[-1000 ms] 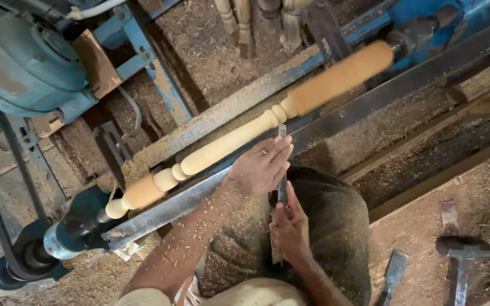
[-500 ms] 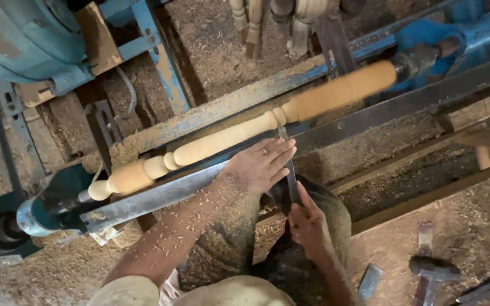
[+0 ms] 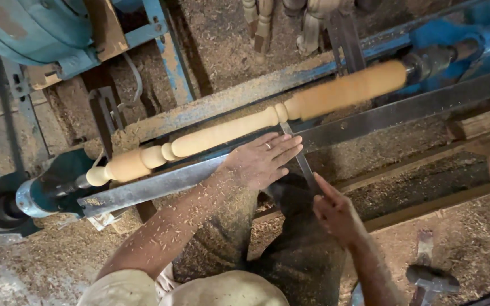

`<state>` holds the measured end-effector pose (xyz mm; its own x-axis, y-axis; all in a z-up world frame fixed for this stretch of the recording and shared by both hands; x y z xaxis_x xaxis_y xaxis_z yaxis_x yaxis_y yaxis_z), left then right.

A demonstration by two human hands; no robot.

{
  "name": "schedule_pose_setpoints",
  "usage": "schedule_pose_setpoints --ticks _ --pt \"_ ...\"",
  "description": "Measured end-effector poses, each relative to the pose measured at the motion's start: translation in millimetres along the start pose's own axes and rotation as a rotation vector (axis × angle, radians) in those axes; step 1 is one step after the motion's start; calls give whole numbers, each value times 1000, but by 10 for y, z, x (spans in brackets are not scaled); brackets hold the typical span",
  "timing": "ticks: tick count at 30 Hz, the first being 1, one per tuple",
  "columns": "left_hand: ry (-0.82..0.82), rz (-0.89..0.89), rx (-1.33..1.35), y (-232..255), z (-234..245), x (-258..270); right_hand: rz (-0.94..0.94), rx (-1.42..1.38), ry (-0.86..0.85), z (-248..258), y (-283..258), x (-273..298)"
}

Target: The person uses a chisel to shape a rotating wooden spindle on a lathe, creating decorative beads and grooves. The person holds the chisel with both hands and guides it along the spinning wood to remove material and refine the profile.

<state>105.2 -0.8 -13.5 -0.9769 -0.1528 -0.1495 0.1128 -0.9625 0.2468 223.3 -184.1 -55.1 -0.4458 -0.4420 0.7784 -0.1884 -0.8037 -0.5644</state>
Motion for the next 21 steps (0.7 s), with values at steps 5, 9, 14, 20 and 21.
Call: schedule_pose_setpoints --ticks 5,9,14,20,21 --pt "-39 7 3 23 64 -48 132 108 -36 204 -129 -143" --pt "-74 10 -23 17 44 -92 145 255 -67 381 -208 -293" --pt "-80 16 -8 11 27 -105 123 208 -117 414 -212 -348" --pt "-42 28 32 -1 -14 -37 304 43 -105 90 -179 -125" --pt "-21 28 39 -1 -14 -24 232 50 -67 44 -112 -73"
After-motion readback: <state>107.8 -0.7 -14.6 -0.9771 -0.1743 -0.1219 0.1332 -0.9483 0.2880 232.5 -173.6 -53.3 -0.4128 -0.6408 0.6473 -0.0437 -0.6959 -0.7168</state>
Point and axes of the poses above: each hand's wrist, its own x-axis away from the middle knuckle, its own z-axis out of the back of the hand, y = z × x, the point moved 8 cm from there along -x, towards the middle knuckle, and after that the axes turned 13 degrees about y, right-handed, at the moved point
